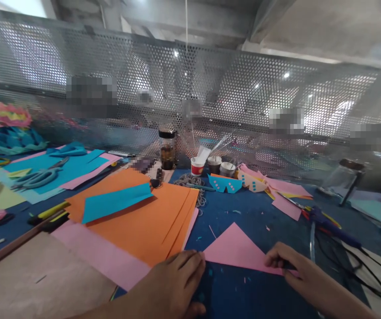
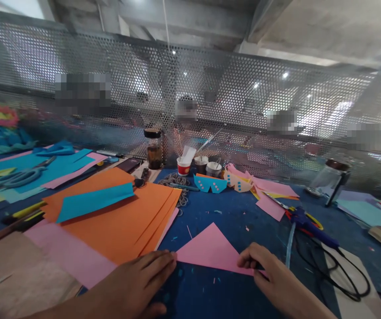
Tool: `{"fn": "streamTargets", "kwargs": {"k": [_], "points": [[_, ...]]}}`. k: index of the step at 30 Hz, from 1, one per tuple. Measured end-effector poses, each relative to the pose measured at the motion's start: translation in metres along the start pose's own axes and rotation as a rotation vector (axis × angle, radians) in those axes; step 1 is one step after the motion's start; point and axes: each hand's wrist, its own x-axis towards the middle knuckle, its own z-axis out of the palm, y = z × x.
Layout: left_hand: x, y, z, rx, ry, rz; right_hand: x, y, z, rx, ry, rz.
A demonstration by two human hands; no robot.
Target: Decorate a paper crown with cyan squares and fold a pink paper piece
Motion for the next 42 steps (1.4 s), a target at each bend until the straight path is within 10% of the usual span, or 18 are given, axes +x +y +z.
{"fn": "streamTargets", "kwargs": {"k": [21,33,42], "points": [[0.004,-0.004,-0.002,0.122,0.117,0.004,-0.002,-0.011,-0.003,-0.005,-0.004,0.005],[0.013,-0.124,-0.083,0.319,0.229,-0.492,-0.001,-0.006,-0.002,0.023,0.001,-0.031],[-0.019,-0.165,-0.051,0.361,0.177,-0.551,-0.001,0.001,-0.002,-0.025,-0.008,-0.01]]}}
